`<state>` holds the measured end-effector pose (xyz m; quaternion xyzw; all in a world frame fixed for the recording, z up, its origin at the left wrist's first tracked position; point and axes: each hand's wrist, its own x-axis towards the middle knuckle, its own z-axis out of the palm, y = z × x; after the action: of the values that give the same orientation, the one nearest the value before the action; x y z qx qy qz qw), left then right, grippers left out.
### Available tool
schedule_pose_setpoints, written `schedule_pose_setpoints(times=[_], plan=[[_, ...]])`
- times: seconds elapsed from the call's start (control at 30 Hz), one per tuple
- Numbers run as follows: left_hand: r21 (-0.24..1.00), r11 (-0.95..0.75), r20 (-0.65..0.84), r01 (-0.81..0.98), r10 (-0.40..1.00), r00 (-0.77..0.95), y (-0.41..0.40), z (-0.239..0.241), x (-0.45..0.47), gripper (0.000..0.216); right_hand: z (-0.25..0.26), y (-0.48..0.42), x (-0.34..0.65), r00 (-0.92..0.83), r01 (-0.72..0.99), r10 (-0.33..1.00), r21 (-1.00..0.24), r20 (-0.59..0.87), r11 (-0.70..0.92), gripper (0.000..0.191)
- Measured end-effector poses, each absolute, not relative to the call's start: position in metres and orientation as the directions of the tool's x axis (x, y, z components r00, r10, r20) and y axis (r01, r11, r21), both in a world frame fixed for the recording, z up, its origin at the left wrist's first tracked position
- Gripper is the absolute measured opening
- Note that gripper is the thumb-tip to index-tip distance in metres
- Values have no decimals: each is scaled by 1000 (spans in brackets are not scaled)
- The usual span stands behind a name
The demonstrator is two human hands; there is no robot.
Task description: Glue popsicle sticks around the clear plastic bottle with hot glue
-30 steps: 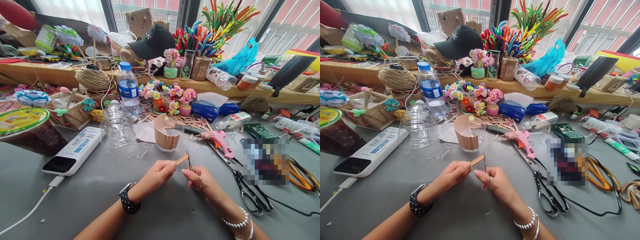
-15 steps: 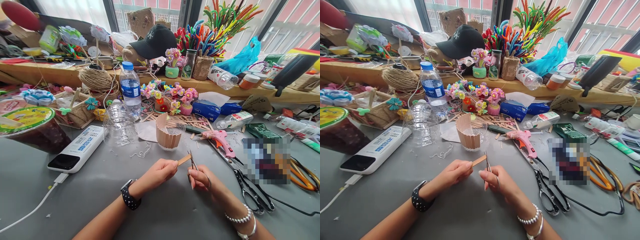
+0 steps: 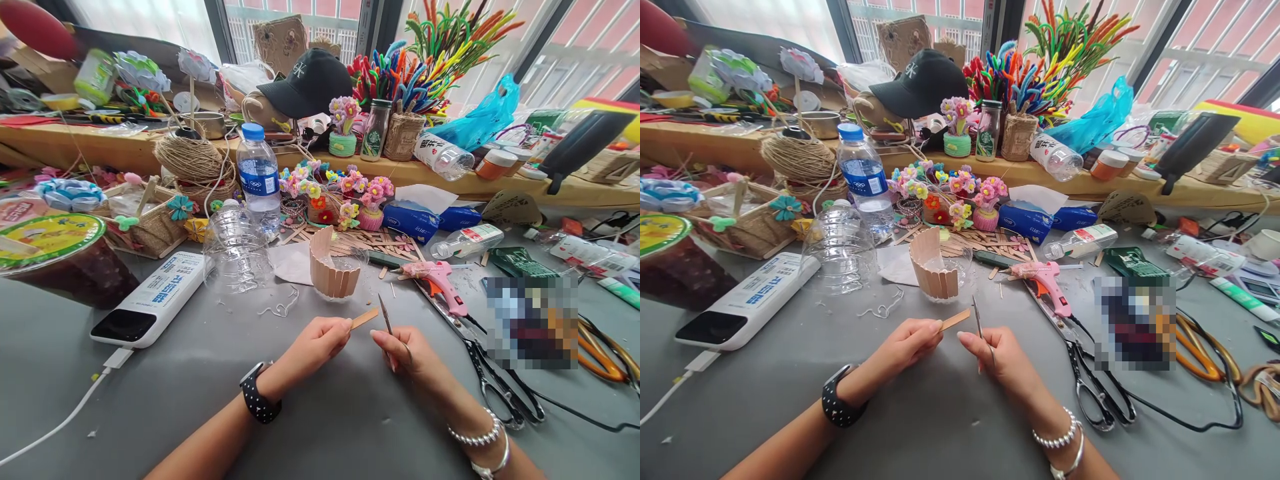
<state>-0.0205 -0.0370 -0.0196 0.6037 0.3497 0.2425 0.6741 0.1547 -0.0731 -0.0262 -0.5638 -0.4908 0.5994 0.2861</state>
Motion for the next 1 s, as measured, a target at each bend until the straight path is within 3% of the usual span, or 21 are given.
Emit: schedule_pose_setpoints(times=[0.33,0.47,0.77,1.0], plan=[[990,94,-139,107,809,571,-37,-16,-22,43,-27,-71,159,-114,158,925,-926,-361,-342,47],[996,84,-90,34,866,492,-36,-19,-23,38,-23,-71,162,-71,140,930,-927,-360,-348,48],[992,91,-43,-84,890,454,-35,-21,-22,30,-20,-69,170,7,175,954,-939,-299,-295,40],[987,129,-78,-92,902,424,-35,-22,-21,39,-19,-68,170,20,301,972,-926,-233,-228,43]])
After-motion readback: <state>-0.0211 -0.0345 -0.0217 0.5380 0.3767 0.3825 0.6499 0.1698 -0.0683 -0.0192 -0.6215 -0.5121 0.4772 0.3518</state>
